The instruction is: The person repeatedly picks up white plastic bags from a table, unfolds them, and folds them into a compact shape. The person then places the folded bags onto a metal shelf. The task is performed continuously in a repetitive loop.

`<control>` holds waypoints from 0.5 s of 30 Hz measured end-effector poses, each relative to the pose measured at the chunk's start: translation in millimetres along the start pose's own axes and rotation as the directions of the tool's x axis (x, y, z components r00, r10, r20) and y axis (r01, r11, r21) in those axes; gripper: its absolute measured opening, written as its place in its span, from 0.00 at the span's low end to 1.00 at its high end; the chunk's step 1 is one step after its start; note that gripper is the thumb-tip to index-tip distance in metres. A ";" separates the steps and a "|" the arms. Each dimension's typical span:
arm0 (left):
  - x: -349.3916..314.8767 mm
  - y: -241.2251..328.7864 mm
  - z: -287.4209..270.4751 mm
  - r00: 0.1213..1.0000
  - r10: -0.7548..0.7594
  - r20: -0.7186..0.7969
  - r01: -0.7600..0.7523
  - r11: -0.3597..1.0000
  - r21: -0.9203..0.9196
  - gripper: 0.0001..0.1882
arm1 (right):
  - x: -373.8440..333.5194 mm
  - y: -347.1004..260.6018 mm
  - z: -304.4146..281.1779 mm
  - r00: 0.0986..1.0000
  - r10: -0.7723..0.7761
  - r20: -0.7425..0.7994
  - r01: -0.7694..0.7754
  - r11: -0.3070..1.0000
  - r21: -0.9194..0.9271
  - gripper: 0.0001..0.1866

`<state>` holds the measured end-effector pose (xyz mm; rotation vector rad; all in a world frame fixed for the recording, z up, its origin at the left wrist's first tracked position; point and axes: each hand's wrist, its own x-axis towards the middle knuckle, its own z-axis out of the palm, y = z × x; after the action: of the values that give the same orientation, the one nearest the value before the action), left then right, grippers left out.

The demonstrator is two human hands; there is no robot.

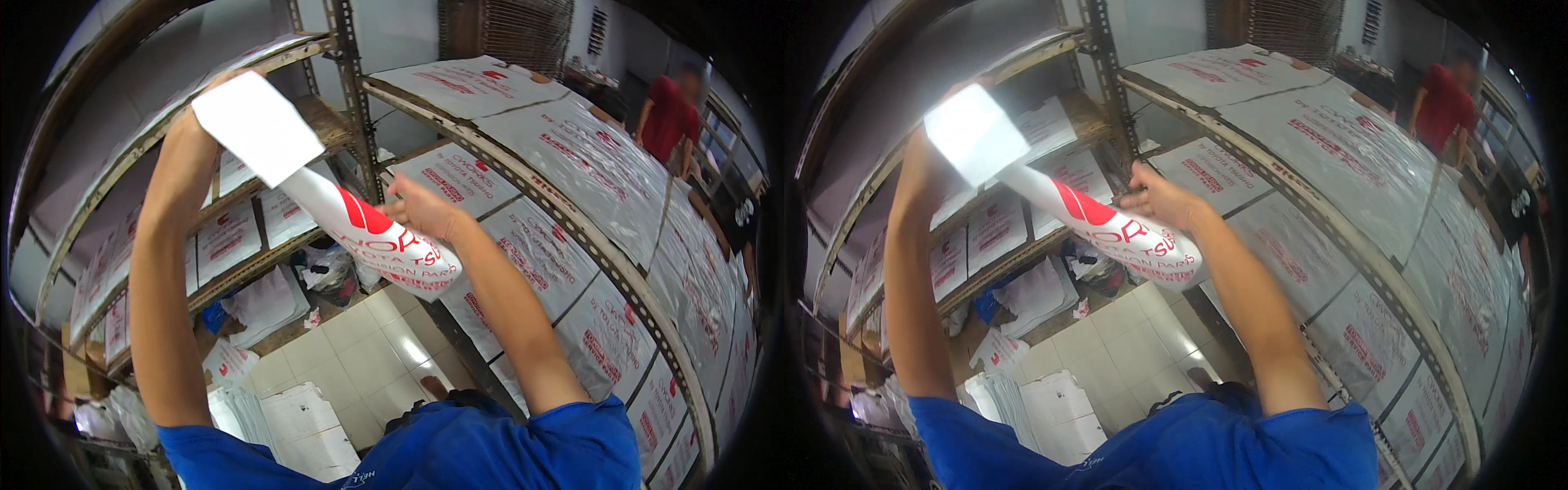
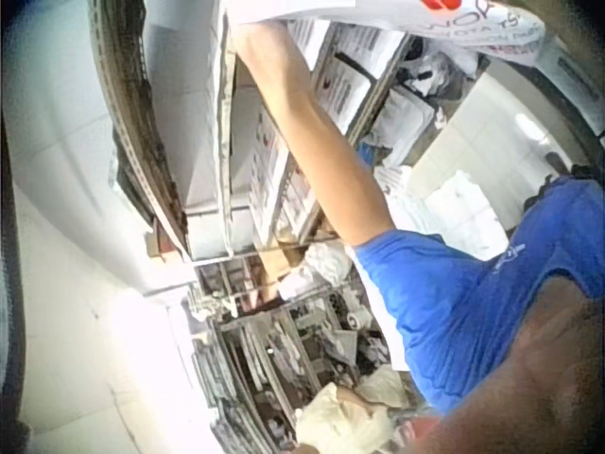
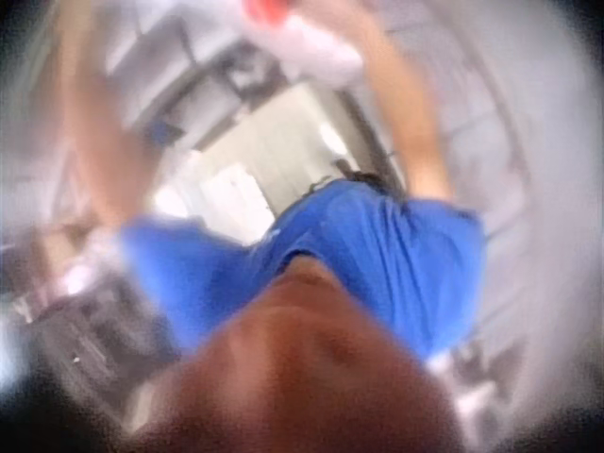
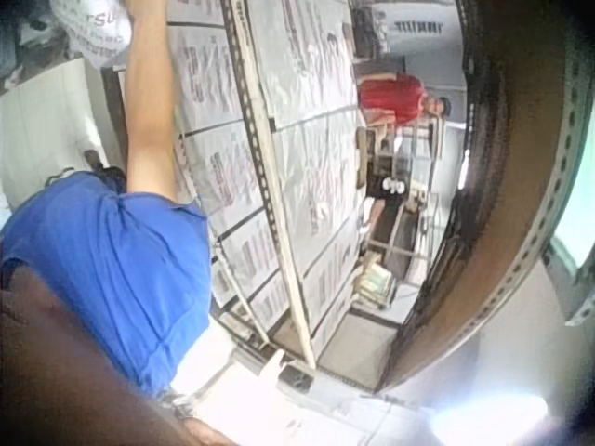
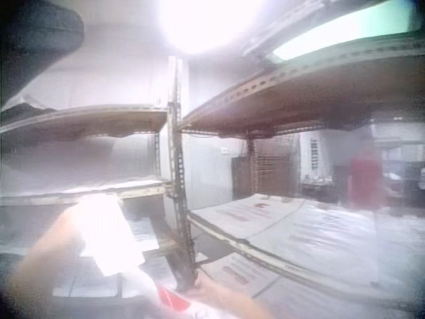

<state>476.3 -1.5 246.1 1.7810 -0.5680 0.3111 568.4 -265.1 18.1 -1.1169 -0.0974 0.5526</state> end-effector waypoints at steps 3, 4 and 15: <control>-10.1 -15.6 5.7 0.997 -0.076 -0.007 0.074 0.990 -0.122 0.19 | -13.3 42.3 -28.4 0.914 0.123 0.386 -0.186 0.974 0.130 0.24; -14.6 -23.9 7.4 0.995 -0.095 -0.005 0.094 0.986 -0.141 0.19 | -23.8 55.4 -27.3 0.903 0.136 0.407 -0.216 0.964 0.158 0.23; -43.4 -50.9 11.3 0.986 -0.079 0.144 0.120 0.947 -0.297 0.21 | -99.6 83.5 6.8 0.966 -0.061 0.252 -0.001 0.971 0.239 0.08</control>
<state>465.5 7.2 179.8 1.5304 -0.5824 0.0324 449.2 -279.4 -32.1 -0.8055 -0.2672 0.6622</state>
